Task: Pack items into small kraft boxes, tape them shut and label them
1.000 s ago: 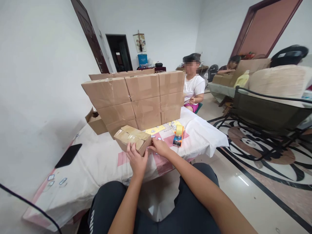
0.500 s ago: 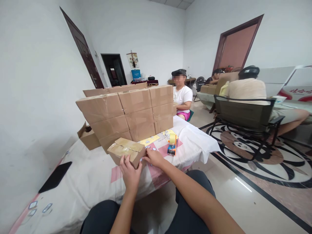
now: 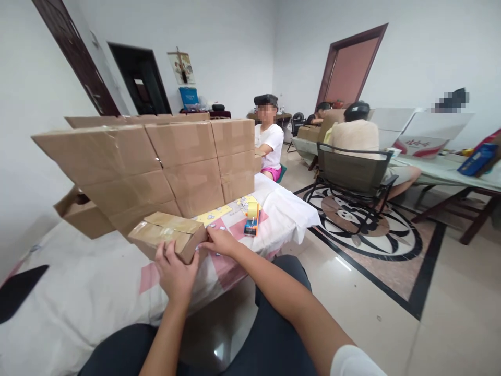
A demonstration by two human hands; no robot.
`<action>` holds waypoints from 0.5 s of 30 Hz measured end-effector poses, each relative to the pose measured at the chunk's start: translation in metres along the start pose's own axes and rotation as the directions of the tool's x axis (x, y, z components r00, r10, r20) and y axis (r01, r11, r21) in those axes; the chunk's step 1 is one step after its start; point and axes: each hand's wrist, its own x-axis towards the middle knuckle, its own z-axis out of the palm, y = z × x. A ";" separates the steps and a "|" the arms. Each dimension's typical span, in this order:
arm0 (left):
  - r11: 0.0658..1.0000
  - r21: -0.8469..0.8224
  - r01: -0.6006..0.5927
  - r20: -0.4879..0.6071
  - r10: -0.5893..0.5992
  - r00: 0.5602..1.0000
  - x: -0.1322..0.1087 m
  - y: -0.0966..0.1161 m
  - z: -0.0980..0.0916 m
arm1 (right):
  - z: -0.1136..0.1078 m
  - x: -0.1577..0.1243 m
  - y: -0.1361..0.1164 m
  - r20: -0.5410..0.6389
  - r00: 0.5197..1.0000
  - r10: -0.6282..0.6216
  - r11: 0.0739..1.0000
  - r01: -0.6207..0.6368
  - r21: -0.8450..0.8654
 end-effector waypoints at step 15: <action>0.986 -0.152 -0.075 -0.050 0.068 0.996 0.046 0.020 -0.025 | -0.022 0.005 -0.021 -0.257 0.966 -0.001 0.895 0.116 0.431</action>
